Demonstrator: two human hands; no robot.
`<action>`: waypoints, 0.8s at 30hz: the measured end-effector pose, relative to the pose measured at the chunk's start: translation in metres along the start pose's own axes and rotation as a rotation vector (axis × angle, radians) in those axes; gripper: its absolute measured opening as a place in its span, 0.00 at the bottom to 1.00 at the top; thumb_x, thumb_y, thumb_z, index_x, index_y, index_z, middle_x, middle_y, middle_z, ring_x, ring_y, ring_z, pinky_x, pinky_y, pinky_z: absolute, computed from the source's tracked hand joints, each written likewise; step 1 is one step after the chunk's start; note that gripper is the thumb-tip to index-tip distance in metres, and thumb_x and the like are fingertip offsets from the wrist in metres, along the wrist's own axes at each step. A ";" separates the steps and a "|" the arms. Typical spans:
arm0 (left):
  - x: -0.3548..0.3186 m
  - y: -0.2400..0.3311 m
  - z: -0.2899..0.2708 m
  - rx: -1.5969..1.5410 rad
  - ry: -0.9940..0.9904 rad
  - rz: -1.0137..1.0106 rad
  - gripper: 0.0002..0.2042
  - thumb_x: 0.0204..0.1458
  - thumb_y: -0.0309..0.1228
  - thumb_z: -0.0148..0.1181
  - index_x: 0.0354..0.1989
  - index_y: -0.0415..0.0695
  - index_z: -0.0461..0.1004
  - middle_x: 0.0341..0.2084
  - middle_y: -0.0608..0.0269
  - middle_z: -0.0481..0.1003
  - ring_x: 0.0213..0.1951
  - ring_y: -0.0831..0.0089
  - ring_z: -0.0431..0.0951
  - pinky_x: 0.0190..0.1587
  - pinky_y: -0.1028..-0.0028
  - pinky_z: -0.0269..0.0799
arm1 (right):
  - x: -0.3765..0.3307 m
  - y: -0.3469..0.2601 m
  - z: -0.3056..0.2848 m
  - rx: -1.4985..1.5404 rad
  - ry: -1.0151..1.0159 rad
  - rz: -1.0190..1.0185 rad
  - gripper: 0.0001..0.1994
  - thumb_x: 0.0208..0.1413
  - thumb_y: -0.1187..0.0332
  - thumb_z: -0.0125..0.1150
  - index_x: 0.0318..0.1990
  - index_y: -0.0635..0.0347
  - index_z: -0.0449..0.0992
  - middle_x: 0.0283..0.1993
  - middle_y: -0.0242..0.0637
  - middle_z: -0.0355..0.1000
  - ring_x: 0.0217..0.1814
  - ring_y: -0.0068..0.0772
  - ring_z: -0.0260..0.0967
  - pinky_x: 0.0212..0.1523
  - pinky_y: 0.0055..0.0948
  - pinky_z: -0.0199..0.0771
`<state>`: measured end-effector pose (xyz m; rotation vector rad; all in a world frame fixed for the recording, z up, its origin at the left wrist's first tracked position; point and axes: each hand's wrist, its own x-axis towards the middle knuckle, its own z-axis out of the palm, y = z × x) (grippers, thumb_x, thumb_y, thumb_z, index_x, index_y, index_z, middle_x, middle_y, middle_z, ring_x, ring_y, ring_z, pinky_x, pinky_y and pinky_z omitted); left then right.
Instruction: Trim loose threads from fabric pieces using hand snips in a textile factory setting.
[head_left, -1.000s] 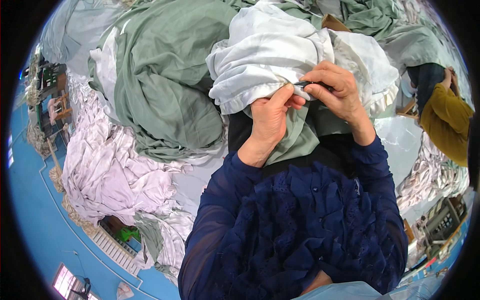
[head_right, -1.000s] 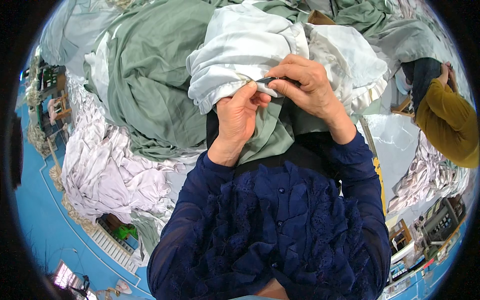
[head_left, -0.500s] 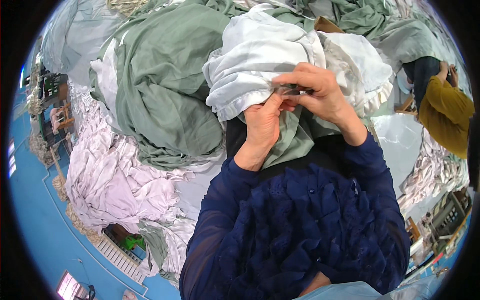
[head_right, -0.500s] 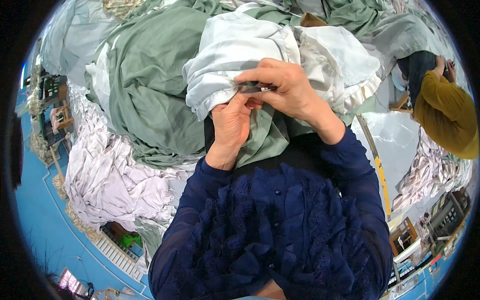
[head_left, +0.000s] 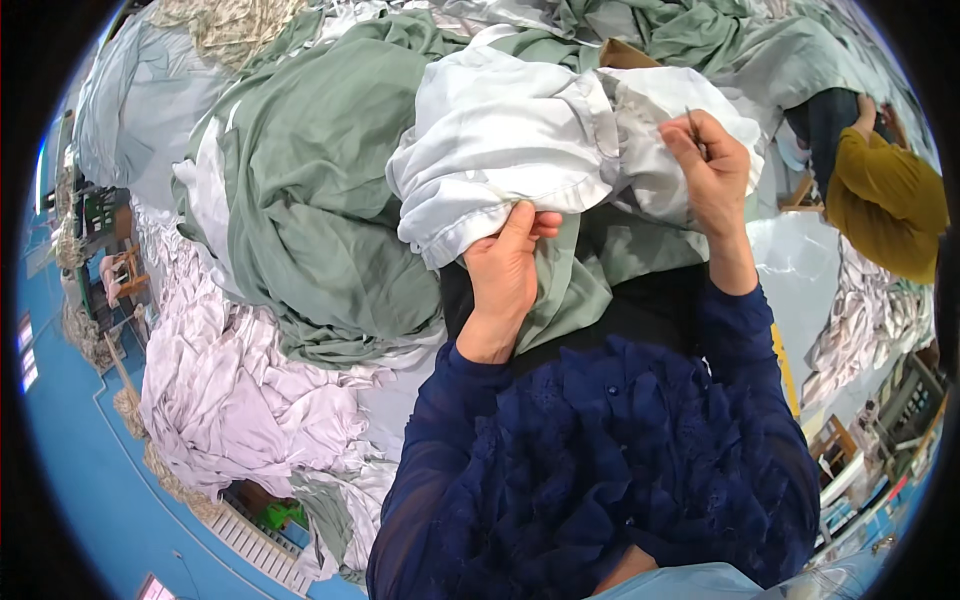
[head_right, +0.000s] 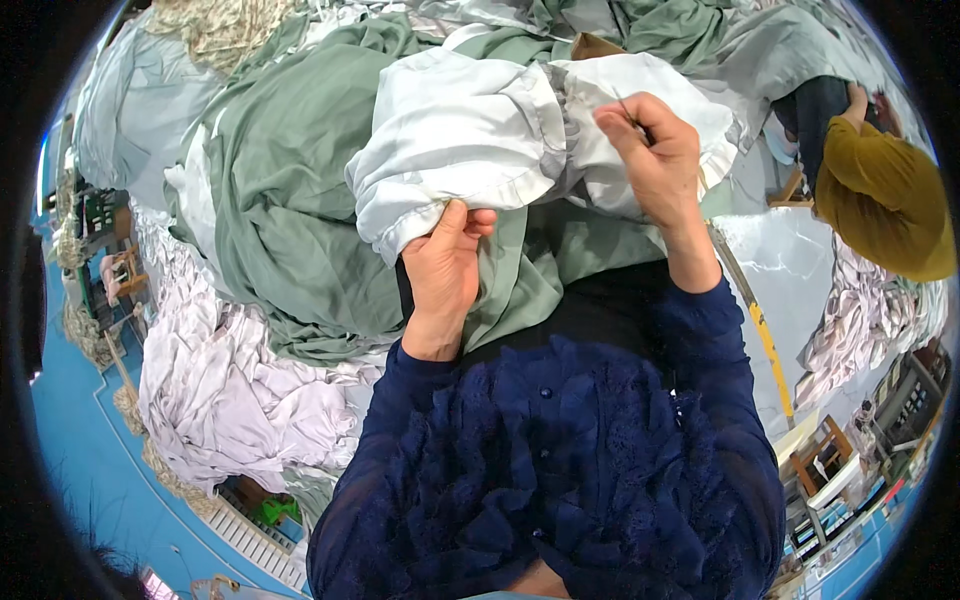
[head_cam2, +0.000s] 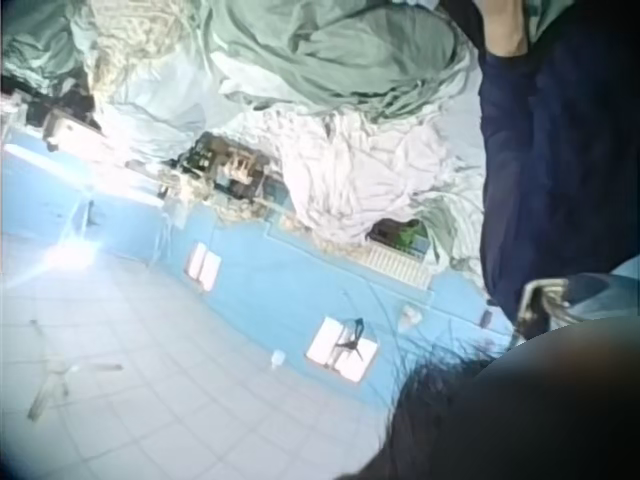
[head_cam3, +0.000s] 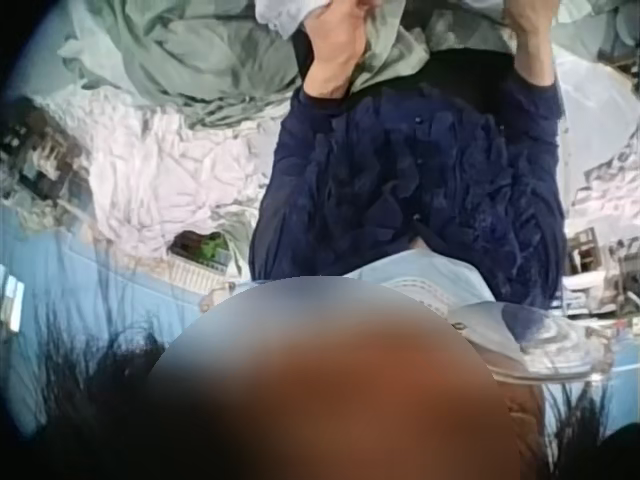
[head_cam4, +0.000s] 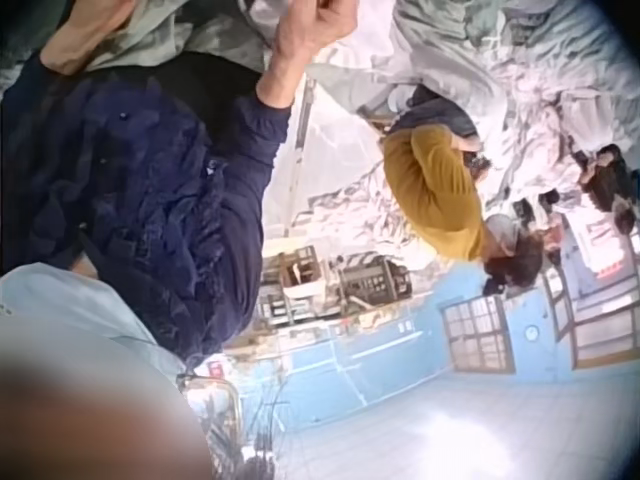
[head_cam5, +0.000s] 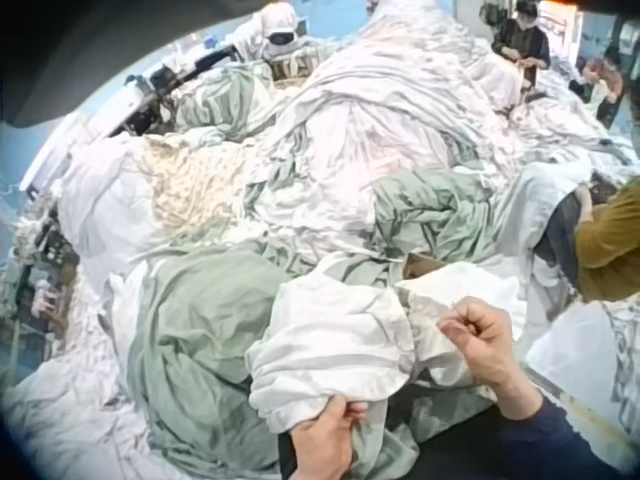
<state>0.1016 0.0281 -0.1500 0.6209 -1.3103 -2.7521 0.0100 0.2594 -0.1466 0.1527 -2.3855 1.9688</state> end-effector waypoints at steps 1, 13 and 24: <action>-0.001 0.001 0.001 -0.001 -0.003 0.000 0.06 0.61 0.23 0.56 0.45 0.37 0.75 0.35 0.58 0.79 0.34 0.67 0.81 0.35 0.70 0.76 | -0.002 -0.001 -0.005 -0.013 0.103 -0.023 0.05 0.62 0.72 0.62 0.36 0.64 0.78 0.31 0.18 0.69 0.32 0.09 0.59 0.33 0.12 0.57; -0.001 -0.003 0.014 0.177 0.006 -0.121 0.10 0.51 0.21 0.67 0.40 0.40 0.74 0.29 0.66 0.76 0.25 0.78 0.73 0.26 0.78 0.69 | -0.034 -0.022 0.012 -0.038 -0.131 -0.035 0.03 0.58 0.76 0.64 0.34 0.67 0.79 0.31 0.26 0.71 0.32 0.13 0.61 0.33 0.17 0.59; -0.005 -0.001 0.010 0.124 0.021 -0.296 0.06 0.51 0.22 0.66 0.36 0.41 0.76 0.26 0.67 0.76 0.22 0.79 0.72 0.23 0.79 0.66 | -0.039 -0.013 0.052 0.102 -0.267 0.048 0.05 0.54 0.77 0.66 0.38 0.65 0.81 0.31 0.33 0.75 0.32 0.20 0.69 0.34 0.21 0.68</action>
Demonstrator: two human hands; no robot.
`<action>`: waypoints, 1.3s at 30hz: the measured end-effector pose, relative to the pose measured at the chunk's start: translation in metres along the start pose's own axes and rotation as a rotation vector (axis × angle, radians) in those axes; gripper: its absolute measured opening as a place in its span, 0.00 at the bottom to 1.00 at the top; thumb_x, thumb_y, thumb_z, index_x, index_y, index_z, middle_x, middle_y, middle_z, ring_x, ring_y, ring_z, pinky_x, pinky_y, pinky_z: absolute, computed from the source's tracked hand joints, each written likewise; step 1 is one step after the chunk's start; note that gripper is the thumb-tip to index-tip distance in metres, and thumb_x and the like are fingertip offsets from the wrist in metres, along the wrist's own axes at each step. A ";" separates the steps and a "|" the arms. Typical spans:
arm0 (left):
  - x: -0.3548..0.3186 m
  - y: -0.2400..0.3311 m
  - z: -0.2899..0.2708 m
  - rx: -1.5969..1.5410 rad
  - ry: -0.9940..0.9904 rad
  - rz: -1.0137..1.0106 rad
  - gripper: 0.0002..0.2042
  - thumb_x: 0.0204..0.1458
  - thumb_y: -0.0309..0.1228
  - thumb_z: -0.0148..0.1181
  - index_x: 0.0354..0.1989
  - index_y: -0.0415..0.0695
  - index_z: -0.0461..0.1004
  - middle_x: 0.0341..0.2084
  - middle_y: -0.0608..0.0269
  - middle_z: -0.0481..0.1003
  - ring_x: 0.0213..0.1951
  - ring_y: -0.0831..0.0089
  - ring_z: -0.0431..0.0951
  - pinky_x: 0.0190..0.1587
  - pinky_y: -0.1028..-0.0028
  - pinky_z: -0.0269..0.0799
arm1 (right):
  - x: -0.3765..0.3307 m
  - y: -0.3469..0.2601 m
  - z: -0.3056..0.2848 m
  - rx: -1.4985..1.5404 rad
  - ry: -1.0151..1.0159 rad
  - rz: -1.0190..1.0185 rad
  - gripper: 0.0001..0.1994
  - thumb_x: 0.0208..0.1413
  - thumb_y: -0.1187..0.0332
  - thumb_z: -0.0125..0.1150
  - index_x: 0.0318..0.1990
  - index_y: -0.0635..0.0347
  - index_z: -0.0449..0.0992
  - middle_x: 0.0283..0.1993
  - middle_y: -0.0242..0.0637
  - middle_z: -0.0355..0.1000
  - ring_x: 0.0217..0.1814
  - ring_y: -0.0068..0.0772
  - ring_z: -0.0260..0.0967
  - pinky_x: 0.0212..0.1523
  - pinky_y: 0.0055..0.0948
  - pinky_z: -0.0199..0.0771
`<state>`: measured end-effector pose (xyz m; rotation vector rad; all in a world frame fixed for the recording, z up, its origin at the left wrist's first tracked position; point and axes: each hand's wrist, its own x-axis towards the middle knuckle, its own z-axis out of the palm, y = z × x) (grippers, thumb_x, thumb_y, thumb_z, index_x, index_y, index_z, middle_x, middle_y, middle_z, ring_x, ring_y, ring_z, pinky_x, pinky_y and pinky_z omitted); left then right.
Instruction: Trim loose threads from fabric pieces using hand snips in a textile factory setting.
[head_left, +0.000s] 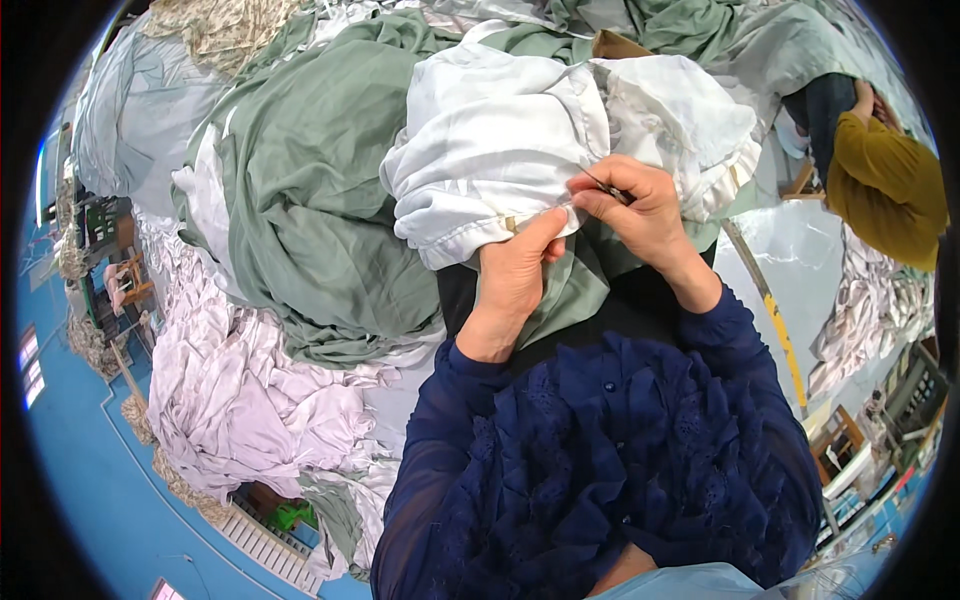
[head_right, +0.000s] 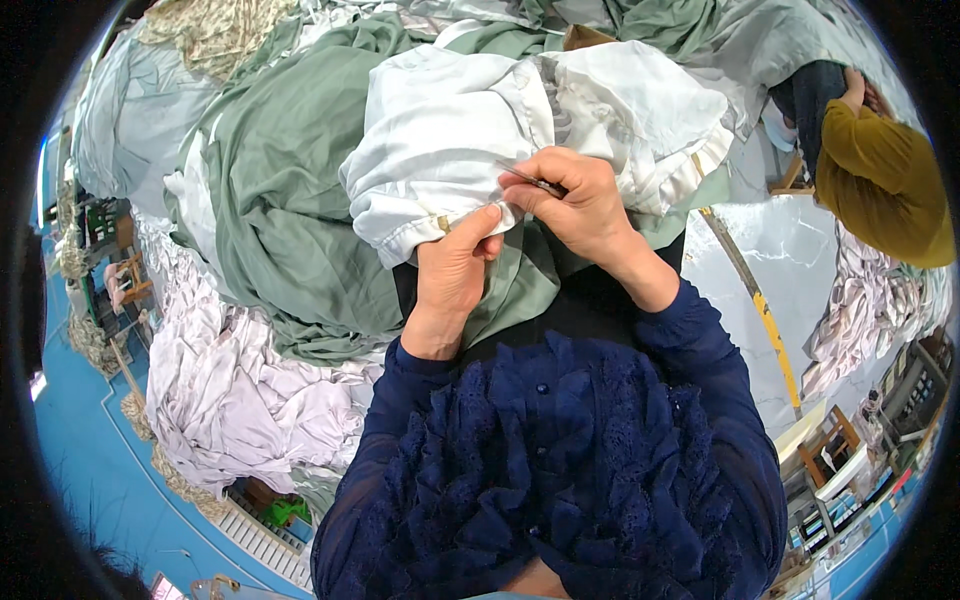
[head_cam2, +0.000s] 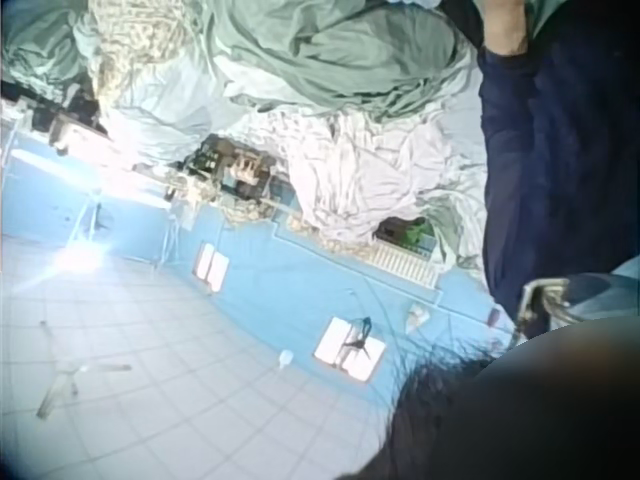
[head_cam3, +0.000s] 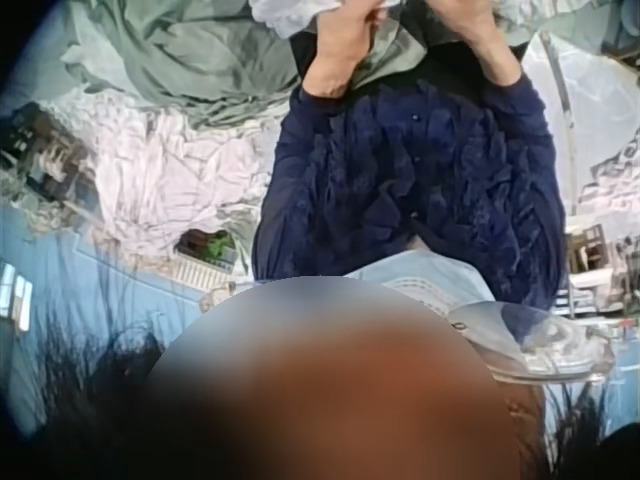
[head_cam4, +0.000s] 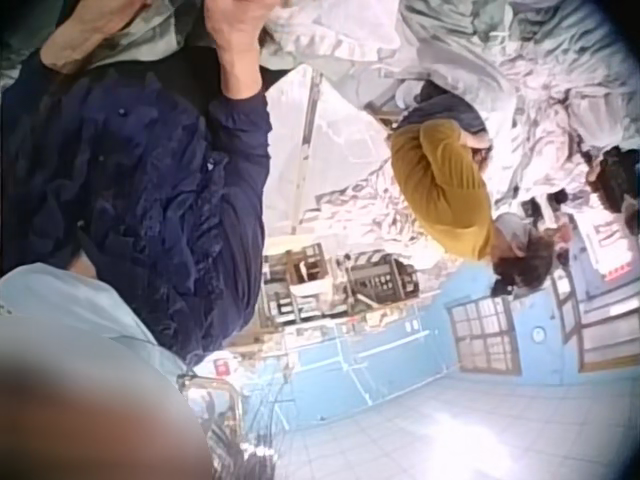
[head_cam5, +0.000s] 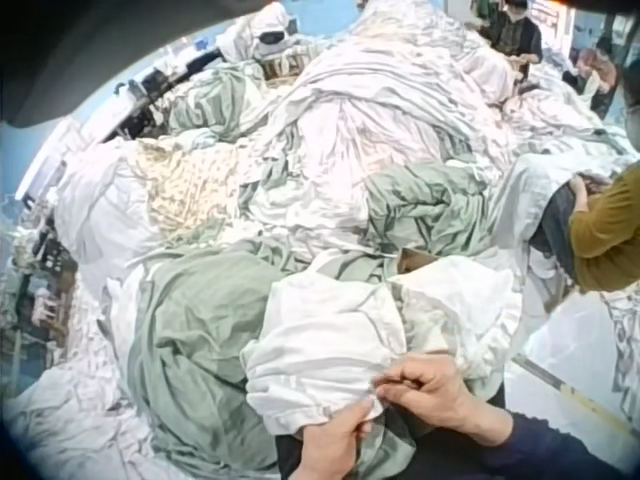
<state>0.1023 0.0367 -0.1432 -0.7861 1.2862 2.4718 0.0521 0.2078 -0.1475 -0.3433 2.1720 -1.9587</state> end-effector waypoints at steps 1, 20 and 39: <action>0.000 0.000 0.000 0.001 0.001 -0.001 0.06 0.51 0.22 0.66 0.36 0.41 0.76 0.26 0.67 0.76 0.22 0.79 0.72 0.23 0.79 0.66 | 0.001 -0.001 0.001 -0.084 -0.002 -0.081 0.04 0.54 0.78 0.65 0.37 0.66 0.80 0.31 0.33 0.74 0.31 0.21 0.69 0.34 0.22 0.68; 0.000 0.002 -0.008 -0.076 -0.095 -0.069 0.06 0.51 0.23 0.68 0.37 0.40 0.78 0.28 0.66 0.77 0.25 0.77 0.74 0.28 0.77 0.71 | -0.068 0.020 -0.144 -0.097 0.735 0.048 0.06 0.65 0.70 0.60 0.42 0.64 0.76 0.27 0.21 0.65 0.23 0.10 0.54 0.23 0.14 0.49; -0.024 -0.002 -0.009 -0.110 -0.050 -0.021 0.07 0.56 0.33 0.66 0.35 0.42 0.77 0.26 0.68 0.76 0.25 0.79 0.74 0.26 0.80 0.66 | -0.012 -0.004 0.003 -0.347 0.045 -0.316 0.20 0.38 0.90 0.54 0.41 0.65 0.80 0.37 0.40 0.77 0.37 0.34 0.76 0.37 0.26 0.72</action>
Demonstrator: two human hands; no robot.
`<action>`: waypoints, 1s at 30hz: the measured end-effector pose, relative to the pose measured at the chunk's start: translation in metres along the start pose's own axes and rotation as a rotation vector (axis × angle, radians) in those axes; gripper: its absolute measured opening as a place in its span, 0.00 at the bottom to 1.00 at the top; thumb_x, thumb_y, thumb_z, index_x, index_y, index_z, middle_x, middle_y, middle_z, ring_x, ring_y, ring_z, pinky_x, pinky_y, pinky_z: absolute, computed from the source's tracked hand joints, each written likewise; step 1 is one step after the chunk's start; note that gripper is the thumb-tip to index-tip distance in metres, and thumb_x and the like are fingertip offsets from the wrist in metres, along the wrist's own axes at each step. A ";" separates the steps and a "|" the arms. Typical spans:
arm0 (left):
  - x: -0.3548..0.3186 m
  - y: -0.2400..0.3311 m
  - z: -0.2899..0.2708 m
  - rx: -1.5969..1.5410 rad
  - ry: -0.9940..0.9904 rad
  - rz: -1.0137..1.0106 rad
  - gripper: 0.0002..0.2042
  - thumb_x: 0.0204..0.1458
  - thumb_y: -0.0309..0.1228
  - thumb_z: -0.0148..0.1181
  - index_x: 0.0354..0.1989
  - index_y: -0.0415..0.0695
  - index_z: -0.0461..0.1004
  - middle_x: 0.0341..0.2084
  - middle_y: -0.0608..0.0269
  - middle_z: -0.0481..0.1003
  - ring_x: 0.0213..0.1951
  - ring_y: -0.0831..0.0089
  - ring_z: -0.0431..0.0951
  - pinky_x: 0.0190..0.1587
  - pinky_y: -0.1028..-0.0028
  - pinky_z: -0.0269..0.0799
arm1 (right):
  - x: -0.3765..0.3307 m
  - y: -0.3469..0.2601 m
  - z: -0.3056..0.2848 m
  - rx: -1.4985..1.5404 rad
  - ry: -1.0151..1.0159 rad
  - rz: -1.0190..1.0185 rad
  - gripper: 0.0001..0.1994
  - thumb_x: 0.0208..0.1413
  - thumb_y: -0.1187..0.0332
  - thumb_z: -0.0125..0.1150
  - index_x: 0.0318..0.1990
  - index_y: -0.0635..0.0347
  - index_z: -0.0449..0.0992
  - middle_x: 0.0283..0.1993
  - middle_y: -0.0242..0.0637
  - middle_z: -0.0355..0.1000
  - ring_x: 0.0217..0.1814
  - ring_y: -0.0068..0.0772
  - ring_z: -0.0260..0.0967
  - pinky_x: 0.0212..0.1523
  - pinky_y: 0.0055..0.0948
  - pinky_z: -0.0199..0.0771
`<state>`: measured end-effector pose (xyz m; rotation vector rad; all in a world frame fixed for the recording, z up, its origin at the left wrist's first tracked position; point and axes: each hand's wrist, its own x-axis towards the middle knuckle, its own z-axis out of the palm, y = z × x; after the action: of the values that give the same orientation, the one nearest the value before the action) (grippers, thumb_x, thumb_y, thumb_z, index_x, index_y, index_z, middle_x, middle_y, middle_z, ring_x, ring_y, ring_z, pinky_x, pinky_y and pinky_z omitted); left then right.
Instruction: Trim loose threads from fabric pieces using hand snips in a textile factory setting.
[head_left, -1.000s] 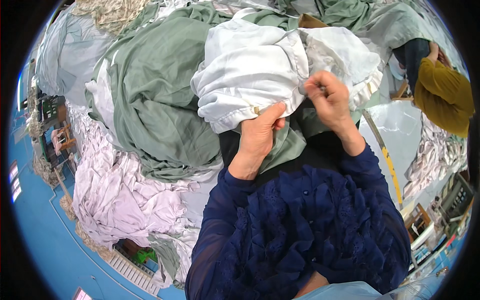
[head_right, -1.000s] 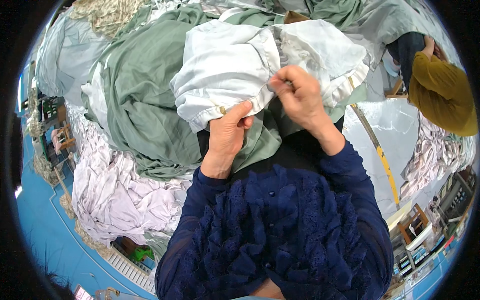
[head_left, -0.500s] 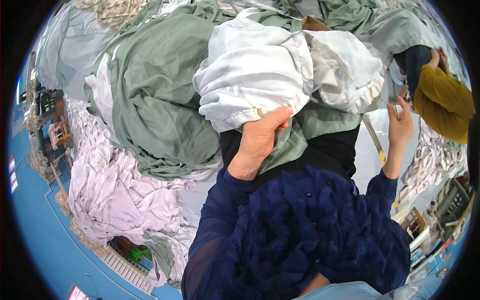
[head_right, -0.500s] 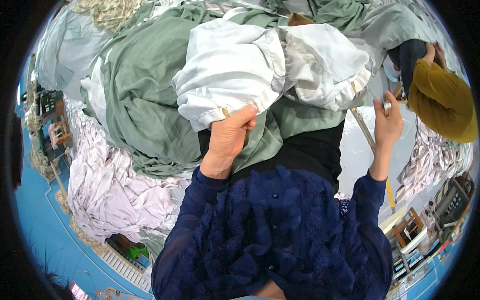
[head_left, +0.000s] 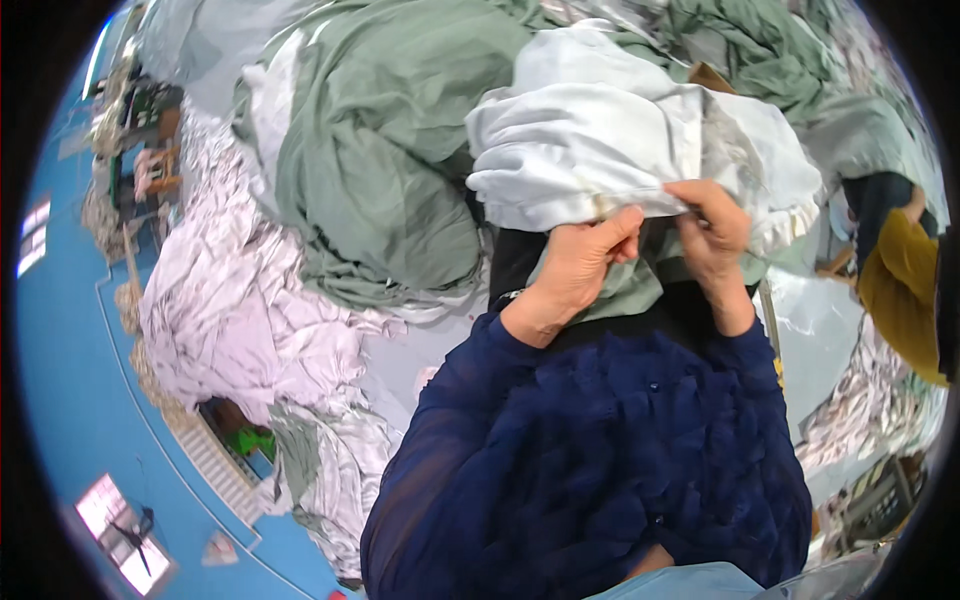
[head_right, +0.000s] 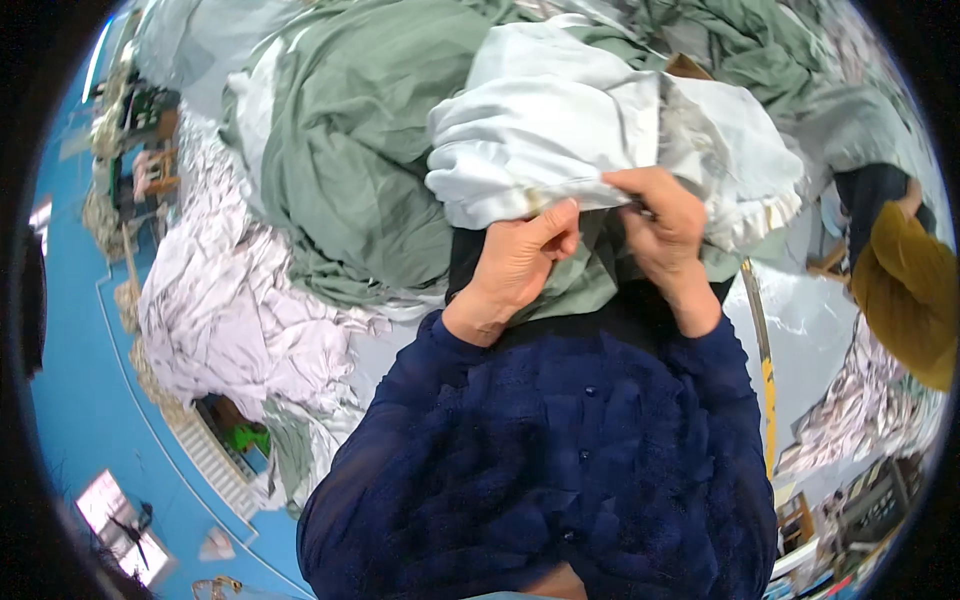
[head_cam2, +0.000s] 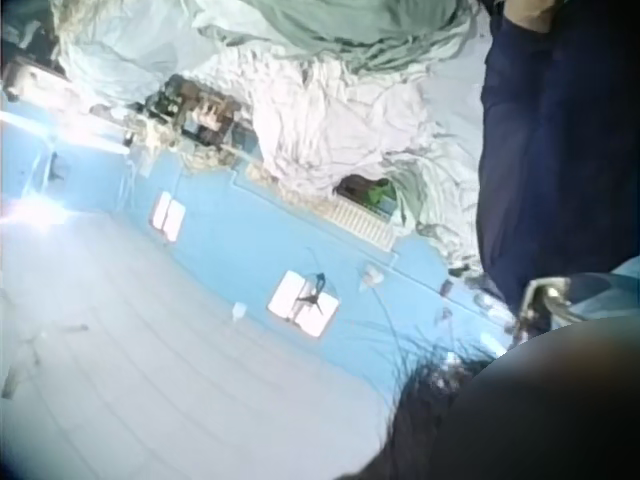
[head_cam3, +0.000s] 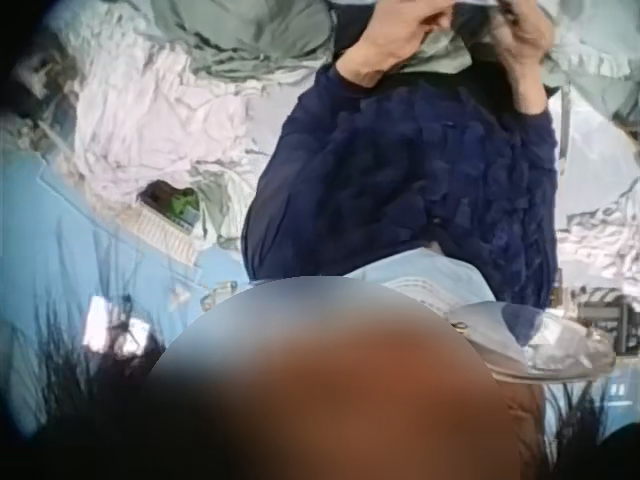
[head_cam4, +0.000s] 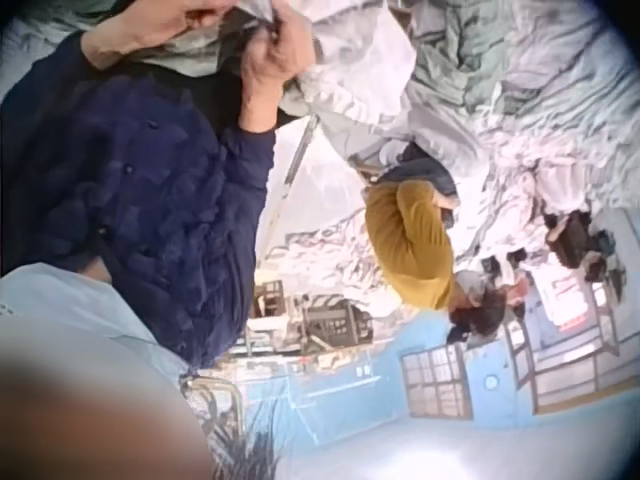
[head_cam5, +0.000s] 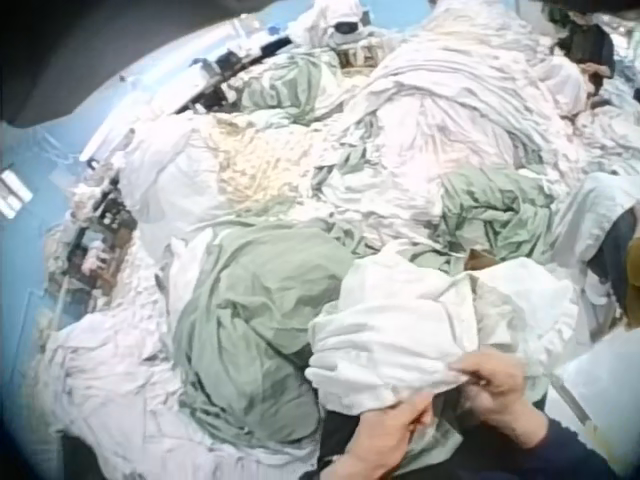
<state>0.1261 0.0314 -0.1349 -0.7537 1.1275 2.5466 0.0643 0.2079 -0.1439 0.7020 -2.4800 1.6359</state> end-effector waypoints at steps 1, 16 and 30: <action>-0.002 -0.001 -0.006 -0.039 0.011 -0.004 0.09 0.57 0.36 0.65 0.36 0.43 0.77 0.27 0.67 0.77 0.25 0.78 0.74 0.26 0.79 0.66 | 0.002 -0.005 -0.005 -0.014 0.048 -0.005 0.20 0.39 0.90 0.53 0.40 0.65 0.80 0.36 0.40 0.77 0.37 0.35 0.76 0.37 0.26 0.72; -0.022 0.035 -0.081 -0.642 0.214 0.185 0.08 0.62 0.37 0.59 0.39 0.47 0.73 0.31 0.67 0.78 0.24 0.75 0.73 0.24 0.78 0.67 | -0.014 0.026 -0.034 -0.080 0.159 0.052 0.15 0.54 0.86 0.52 0.45 0.66 0.80 0.35 0.33 0.77 0.31 0.20 0.74 0.33 0.18 0.71; -0.054 0.044 -0.096 -0.127 0.480 0.542 0.18 0.68 0.44 0.48 0.44 0.39 0.74 0.35 0.64 0.79 0.30 0.76 0.75 0.29 0.77 0.69 | -0.021 0.057 -0.030 0.016 0.168 0.165 0.12 0.61 0.80 0.54 0.49 0.64 0.79 0.32 0.28 0.75 0.30 0.16 0.71 0.34 0.16 0.69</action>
<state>0.1864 -0.0708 -0.1330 -1.2954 1.4919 2.9907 0.0539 0.2594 -0.1863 0.3525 -2.4626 1.6919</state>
